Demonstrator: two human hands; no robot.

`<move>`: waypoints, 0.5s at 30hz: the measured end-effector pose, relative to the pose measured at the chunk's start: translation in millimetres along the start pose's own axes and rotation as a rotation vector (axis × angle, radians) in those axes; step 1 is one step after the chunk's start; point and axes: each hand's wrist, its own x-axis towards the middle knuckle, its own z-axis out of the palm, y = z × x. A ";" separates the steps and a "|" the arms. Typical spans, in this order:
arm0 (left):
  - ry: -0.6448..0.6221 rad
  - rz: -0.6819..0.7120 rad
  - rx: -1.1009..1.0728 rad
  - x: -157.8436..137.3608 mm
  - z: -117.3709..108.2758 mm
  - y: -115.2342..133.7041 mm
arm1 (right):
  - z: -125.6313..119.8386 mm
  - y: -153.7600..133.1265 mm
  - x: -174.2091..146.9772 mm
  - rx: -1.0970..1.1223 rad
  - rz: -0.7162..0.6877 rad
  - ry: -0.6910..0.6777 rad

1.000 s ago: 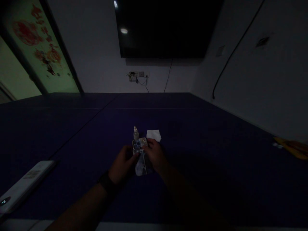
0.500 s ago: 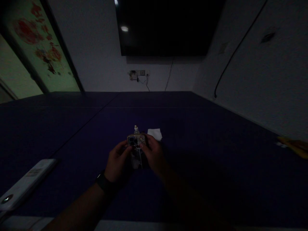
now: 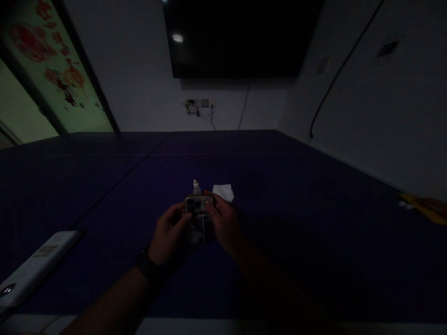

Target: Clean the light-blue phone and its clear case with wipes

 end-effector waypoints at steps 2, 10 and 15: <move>-0.014 0.001 -0.005 -1.0 1.9 0.5 | 2.3 1.6 0.0 -0.002 -0.004 0.042; -0.061 0.045 0.052 -10.4 7.8 2.8 | 11.9 -4.8 -6.1 -0.027 -0.082 0.123; -0.041 0.174 0.113 -14.6 4.5 6.6 | 7.4 -15.3 -12.7 -0.089 -0.153 0.087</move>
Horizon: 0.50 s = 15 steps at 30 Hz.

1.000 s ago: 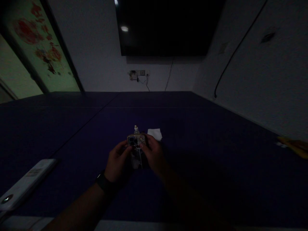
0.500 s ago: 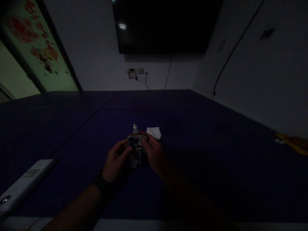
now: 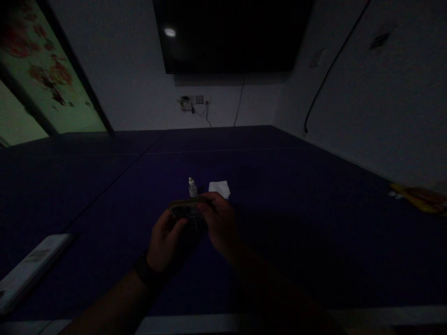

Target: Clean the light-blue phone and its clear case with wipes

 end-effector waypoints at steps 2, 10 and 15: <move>0.005 0.036 0.030 -0.5 -2.4 -0.4 | 0.4 -7.7 -2.1 0.020 -0.031 -0.035; 0.007 0.124 0.119 -1.0 -7.9 -4.0 | 0.3 -28.6 -4.2 -0.001 -0.097 -0.110; -0.006 0.109 0.139 -1.8 -9.4 -5.9 | -0.5 -26.9 -3.8 0.009 -0.094 -0.113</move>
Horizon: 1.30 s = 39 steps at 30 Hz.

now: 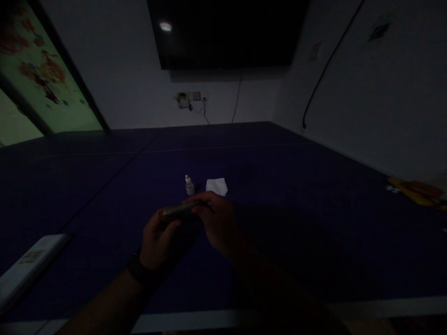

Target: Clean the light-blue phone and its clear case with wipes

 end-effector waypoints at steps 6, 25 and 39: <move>-0.037 -0.138 -0.155 8.0 5.6 -2.6 | -0.4 20.1 9.5 0.107 0.088 0.210; 0.302 -0.067 -0.161 32.1 -22.5 -2.3 | -17.4 27.6 17.5 -0.320 0.050 0.113; -0.063 0.521 0.385 15.6 -21.7 5.2 | -0.7 29.8 -5.5 -0.293 -0.224 -0.175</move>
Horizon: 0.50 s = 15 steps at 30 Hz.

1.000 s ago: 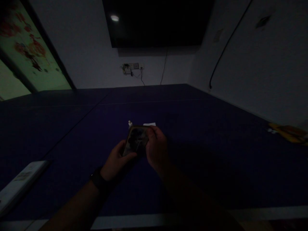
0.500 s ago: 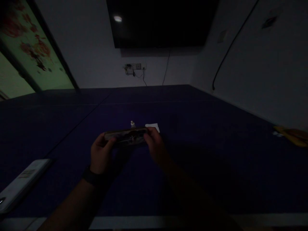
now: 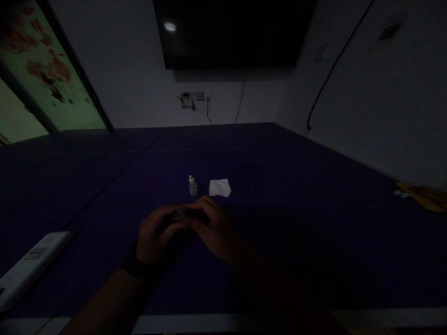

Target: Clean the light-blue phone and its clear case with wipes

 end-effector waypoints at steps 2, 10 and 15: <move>-0.020 0.021 0.004 0.4 0.4 0.1 | 2.8 2.5 -1.3 0.005 -0.004 0.049; -0.085 0.015 -0.001 1.6 -0.9 3.2 | 3.0 4.6 -2.8 -0.068 -0.021 0.065; -0.110 0.046 -0.015 2.2 -1.7 3.7 | 2.9 4.3 -3.6 -0.063 0.001 0.053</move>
